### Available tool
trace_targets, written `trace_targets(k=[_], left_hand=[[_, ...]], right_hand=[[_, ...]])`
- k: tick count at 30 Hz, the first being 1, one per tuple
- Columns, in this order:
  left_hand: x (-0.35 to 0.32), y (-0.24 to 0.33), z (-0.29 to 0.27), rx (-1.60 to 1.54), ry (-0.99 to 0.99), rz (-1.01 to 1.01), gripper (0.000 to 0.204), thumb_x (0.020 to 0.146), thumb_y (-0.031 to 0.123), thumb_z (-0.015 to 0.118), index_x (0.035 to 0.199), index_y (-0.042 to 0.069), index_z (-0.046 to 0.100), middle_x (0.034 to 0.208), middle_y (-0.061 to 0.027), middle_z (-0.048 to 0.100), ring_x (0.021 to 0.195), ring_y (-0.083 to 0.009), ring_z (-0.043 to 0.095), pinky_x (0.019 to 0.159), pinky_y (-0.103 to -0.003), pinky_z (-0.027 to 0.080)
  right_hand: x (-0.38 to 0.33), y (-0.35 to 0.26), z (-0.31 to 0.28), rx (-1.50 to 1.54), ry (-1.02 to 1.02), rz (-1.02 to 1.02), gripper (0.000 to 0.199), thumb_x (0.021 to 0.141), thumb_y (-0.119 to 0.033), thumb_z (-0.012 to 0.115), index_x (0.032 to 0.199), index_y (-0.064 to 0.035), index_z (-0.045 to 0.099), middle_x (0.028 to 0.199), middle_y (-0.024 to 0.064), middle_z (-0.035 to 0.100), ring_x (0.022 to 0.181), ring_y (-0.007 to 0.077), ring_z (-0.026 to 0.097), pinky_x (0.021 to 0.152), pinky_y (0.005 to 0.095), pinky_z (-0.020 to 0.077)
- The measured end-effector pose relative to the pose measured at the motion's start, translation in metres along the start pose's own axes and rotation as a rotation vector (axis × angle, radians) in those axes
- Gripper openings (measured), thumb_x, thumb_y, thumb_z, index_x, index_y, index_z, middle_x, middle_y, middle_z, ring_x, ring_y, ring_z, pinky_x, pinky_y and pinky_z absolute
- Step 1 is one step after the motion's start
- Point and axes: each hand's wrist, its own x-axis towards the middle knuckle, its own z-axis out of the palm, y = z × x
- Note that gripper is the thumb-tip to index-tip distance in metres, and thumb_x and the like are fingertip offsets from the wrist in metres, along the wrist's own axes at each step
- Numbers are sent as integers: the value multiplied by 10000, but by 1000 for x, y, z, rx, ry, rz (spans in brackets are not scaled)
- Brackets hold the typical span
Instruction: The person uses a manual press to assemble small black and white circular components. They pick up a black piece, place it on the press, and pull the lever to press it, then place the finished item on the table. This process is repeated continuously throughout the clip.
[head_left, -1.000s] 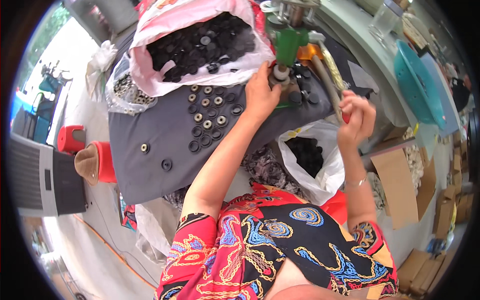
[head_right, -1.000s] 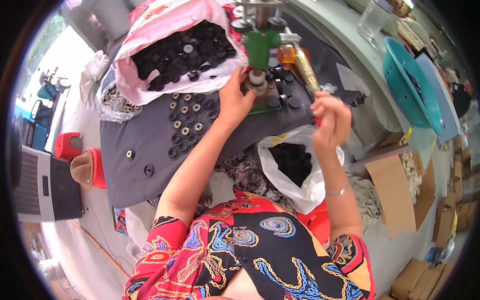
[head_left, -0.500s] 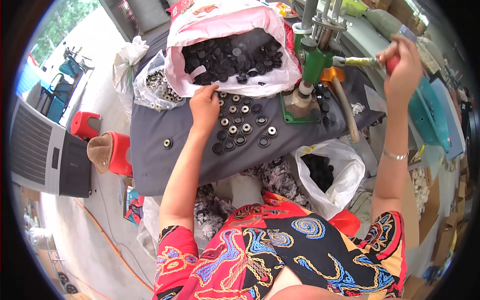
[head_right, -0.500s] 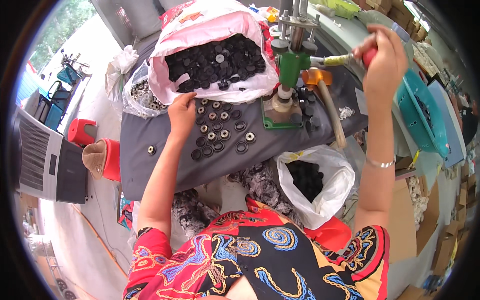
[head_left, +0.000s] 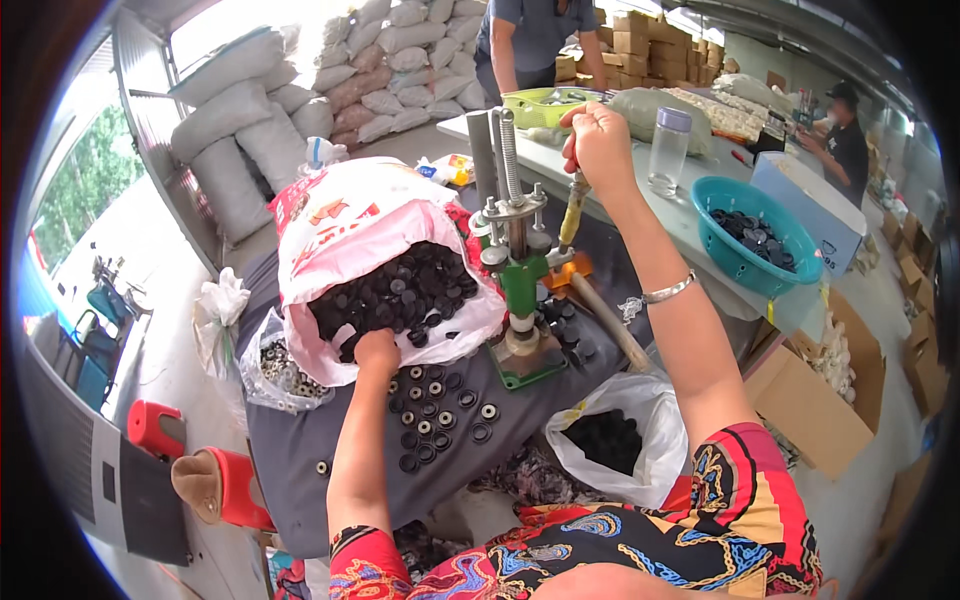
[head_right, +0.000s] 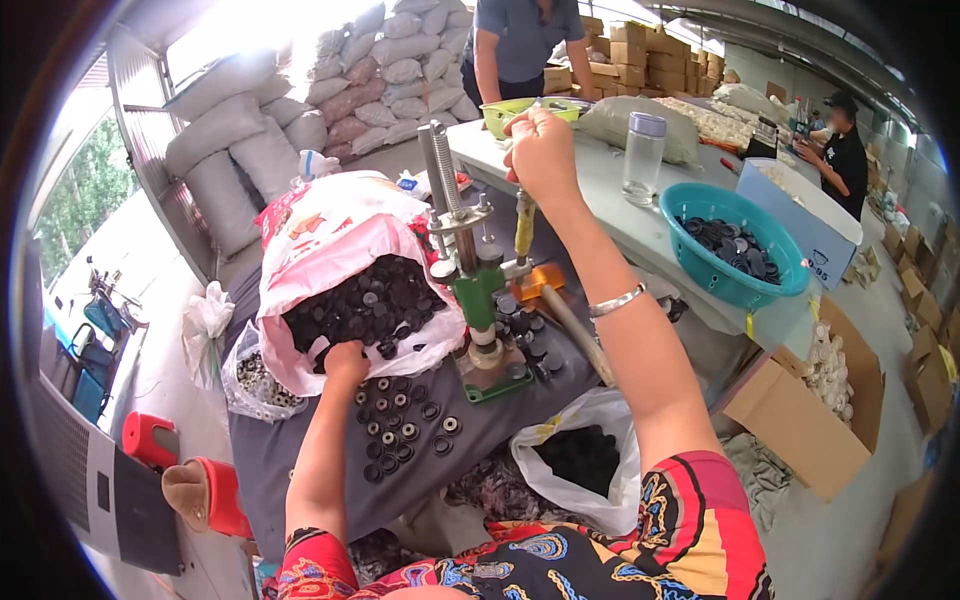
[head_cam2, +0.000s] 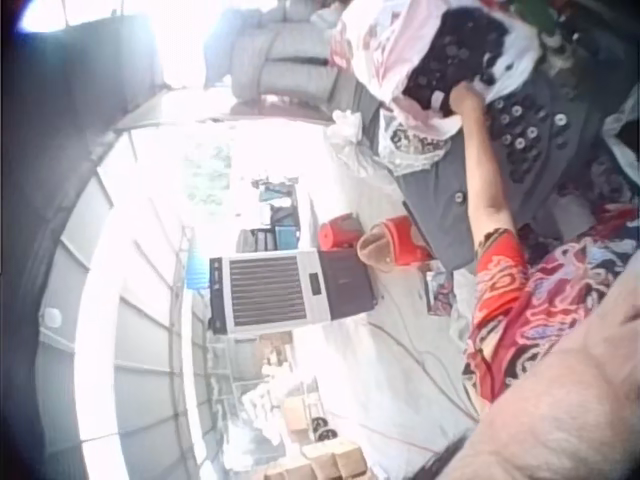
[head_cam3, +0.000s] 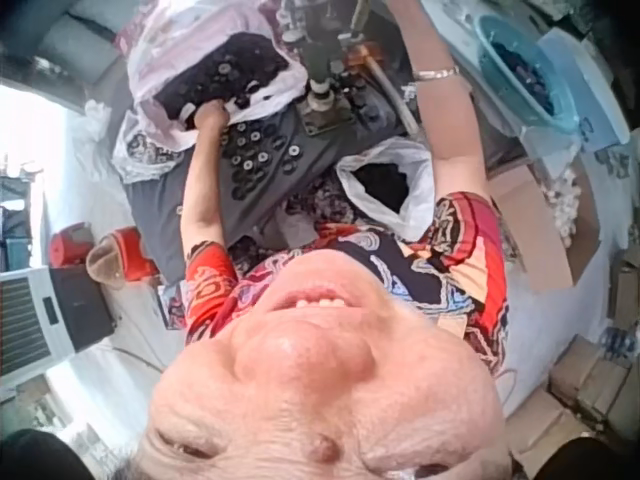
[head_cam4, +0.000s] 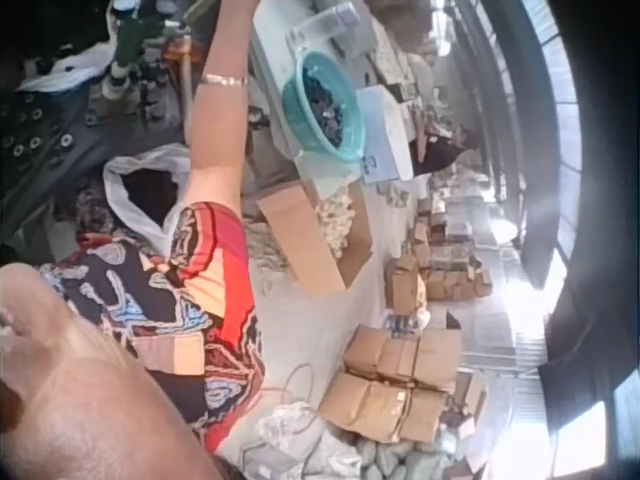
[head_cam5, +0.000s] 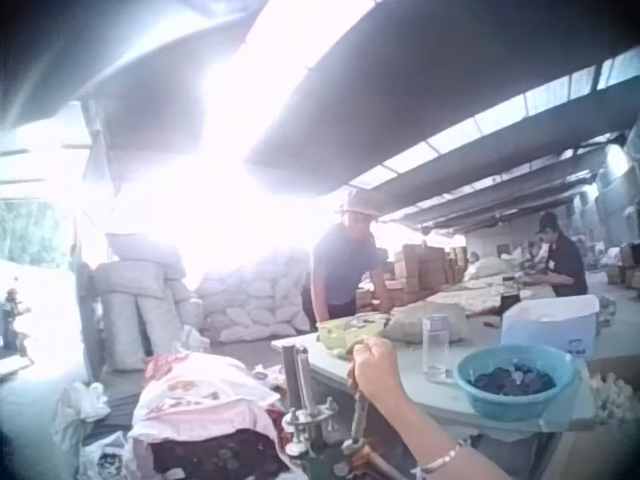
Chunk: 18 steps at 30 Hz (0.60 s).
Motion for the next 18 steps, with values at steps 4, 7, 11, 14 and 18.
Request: trace_targets(k=[4,7,11,14,18], left_hand=[[-3,10,-17,76,-139,3,286,766,134,617,1043,81,665,1026,-175,681,978,-325,654,821,-432,533],[-11,8,-27,-15,-49,-70,267,749,157,639,1000,69,662,985,-178,678,960,-330,654,811,-434,532],[-42,-5,-38,-427,502,58,314,745,200,677,1020,50,658,915,-176,641,817,-343,633,729,-441,500],[-79,-18,-39,-663,577,26,309,709,128,702,1005,47,666,835,-150,638,746,-324,613,681,-417,490],[-127,-44,-16,-774,466,-124,255,694,103,727,934,54,654,844,-159,624,719,-328,608,668,-414,492]], right_hand=[[3,6,-1,2,14,1,215,926,-95,401,893,6,589,556,64,552,397,116,502,398,261,424],[3,1,0,3,13,-15,217,924,-91,405,891,10,594,554,66,552,399,116,504,393,264,423],[-1,2,0,7,16,-19,235,920,-84,376,891,15,588,553,68,541,402,126,496,414,271,412],[0,3,2,15,15,-17,233,914,-77,373,891,15,585,556,69,544,402,127,495,416,270,416],[1,4,-2,8,13,-40,228,912,-73,375,894,14,585,555,70,545,400,128,493,420,270,421]])
